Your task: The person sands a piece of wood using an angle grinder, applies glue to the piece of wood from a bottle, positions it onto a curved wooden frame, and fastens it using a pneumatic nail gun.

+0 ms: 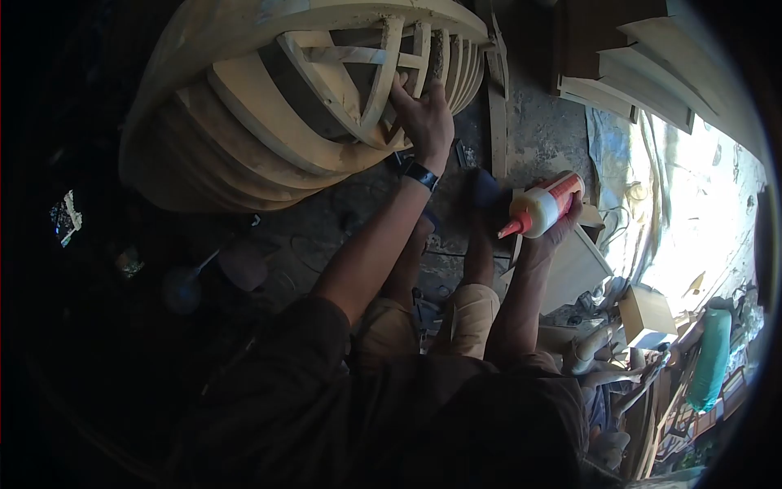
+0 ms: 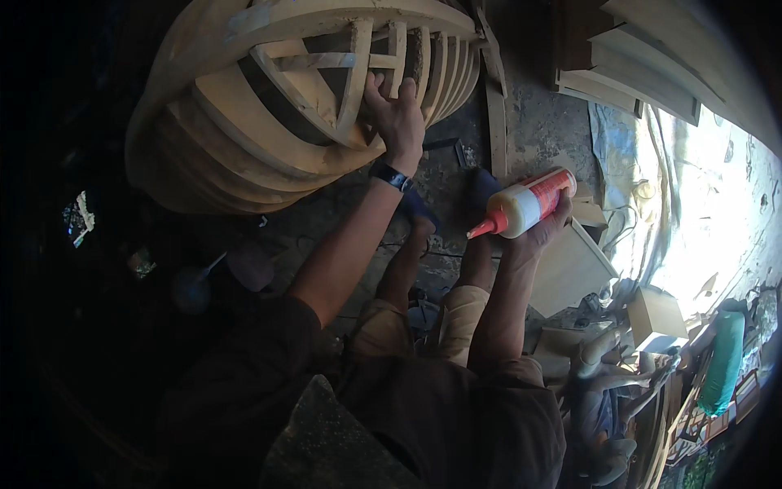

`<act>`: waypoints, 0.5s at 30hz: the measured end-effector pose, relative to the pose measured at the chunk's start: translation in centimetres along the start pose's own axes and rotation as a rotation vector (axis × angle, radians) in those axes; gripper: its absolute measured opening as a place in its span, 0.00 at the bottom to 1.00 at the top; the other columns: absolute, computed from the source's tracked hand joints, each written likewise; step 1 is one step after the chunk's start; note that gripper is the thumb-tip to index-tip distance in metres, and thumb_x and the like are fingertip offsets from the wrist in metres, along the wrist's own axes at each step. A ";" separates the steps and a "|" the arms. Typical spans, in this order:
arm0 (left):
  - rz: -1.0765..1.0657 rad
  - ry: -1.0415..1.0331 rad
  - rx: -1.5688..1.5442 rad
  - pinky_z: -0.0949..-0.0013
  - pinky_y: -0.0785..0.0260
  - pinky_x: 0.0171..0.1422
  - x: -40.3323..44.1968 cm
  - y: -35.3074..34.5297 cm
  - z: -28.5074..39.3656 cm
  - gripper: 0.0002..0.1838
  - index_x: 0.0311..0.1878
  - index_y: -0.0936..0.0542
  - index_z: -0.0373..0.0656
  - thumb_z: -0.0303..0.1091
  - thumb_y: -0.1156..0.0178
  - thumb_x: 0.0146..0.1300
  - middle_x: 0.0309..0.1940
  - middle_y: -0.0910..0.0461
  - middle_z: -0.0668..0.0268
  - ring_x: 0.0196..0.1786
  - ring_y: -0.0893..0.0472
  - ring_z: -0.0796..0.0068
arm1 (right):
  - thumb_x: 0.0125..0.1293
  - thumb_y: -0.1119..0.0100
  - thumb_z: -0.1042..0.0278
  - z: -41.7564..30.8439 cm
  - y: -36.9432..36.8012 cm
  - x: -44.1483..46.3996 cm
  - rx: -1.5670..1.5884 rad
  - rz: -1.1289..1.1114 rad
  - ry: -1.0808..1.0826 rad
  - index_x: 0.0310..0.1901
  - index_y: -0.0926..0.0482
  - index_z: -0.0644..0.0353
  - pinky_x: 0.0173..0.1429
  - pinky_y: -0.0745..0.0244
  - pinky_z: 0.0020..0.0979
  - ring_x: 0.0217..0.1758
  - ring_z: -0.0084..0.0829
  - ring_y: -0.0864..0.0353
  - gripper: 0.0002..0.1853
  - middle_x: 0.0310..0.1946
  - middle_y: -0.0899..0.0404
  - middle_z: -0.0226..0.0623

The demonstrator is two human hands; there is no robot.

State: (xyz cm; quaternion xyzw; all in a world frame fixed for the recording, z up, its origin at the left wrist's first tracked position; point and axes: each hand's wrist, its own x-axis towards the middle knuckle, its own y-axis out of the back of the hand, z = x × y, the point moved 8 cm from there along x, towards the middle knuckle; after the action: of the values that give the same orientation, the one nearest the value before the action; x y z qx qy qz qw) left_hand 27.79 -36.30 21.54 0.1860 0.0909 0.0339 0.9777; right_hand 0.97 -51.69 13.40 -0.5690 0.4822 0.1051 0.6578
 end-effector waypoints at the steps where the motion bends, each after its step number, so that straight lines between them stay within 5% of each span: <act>1: 0.002 0.001 -0.001 0.54 0.38 0.77 0.7 -0.8 -0.4 0.39 0.77 0.45 0.28 0.36 0.39 0.70 0.73 0.39 0.43 0.76 0.36 0.51 | 0.69 0.35 0.45 -0.3 1.0 0.1 -0.002 -0.001 -0.001 0.55 0.22 0.56 0.52 0.14 0.47 0.46 0.44 0.13 0.24 0.44 0.15 0.43; 4: 0.189 0.011 -0.183 0.58 0.32 0.69 2.0 -1.3 -1.7 0.40 0.79 0.44 0.38 0.45 0.37 0.74 0.71 0.34 0.54 0.68 0.29 0.60 | 0.67 0.33 0.43 -0.9 2.5 -0.5 -0.001 0.027 0.021 0.57 0.23 0.57 0.54 0.15 0.50 0.47 0.46 0.13 0.27 0.45 0.15 0.45; 7: 0.002 -0.105 -0.624 0.65 0.28 0.60 1.8 -2.9 -1.9 0.31 0.75 0.36 0.41 0.35 0.36 0.75 0.63 0.27 0.64 0.55 0.26 0.76 | 0.66 0.31 0.44 -0.7 1.5 -1.6 0.056 -0.024 -0.033 0.59 0.25 0.57 0.57 0.16 0.53 0.49 0.51 0.14 0.30 0.47 0.16 0.49; 9: 0.070 -0.093 -0.467 0.70 0.28 0.58 -0.8 -2.3 -1.8 0.24 0.70 0.29 0.39 0.32 0.36 0.75 0.59 0.24 0.64 0.53 0.25 0.78 | 0.65 0.30 0.45 -1.7 -0.2 -1.3 0.045 -0.059 0.063 0.62 0.27 0.59 0.60 0.17 0.56 0.53 0.52 0.16 0.32 0.50 0.17 0.52; 11: -0.167 -0.198 -0.183 0.72 0.27 0.55 -4.1 -2.6 0.2 0.20 0.65 0.24 0.36 0.34 0.35 0.75 0.53 0.20 0.65 0.49 0.22 0.80 | 0.65 0.30 0.45 -2.8 -3.7 -2.0 -0.007 -0.077 0.148 0.63 0.28 0.60 0.62 0.18 0.57 0.55 0.52 0.16 0.33 0.51 0.18 0.53; 12: -0.261 -0.085 -0.201 0.71 0.25 0.54 -5.4 -2.8 -0.2 0.19 0.61 0.20 0.35 0.38 0.36 0.76 0.48 0.16 0.66 0.47 0.20 0.80 | 0.65 0.30 0.45 -4.0 -5.6 -2.3 -0.054 -0.104 0.228 0.63 0.29 0.61 0.63 0.19 0.58 0.57 0.51 0.17 0.35 0.53 0.19 0.53; 14: -0.352 -0.069 -0.100 0.71 0.25 0.53 -6.9 -1.7 0.8 0.20 0.61 0.20 0.35 0.41 0.36 0.76 0.47 0.15 0.66 0.45 0.19 0.79 | 0.64 0.36 0.27 -6.3 -11.6 -4.5 -0.367 -0.194 0.539 0.66 0.30 0.63 0.63 0.18 0.56 0.58 0.50 0.17 0.45 0.53 0.20 0.52; 15: -0.432 -0.071 0.009 0.71 0.26 0.51 -7.6 -1.9 1.0 0.21 0.60 0.20 0.36 0.43 0.37 0.76 0.45 0.14 0.66 0.43 0.19 0.78 | 0.60 0.48 0.15 -7.8 -14.0 -5.0 -0.506 -0.195 0.654 0.67 0.31 0.62 0.63 0.17 0.55 0.58 0.50 0.17 0.53 0.53 0.20 0.52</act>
State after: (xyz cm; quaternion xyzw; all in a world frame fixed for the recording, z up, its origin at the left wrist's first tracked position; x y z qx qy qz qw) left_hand 20.54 -39.16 23.00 0.1675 0.0944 -0.1833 0.9641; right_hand 4.03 -60.88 27.07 -0.7588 0.5684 -0.0288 0.3167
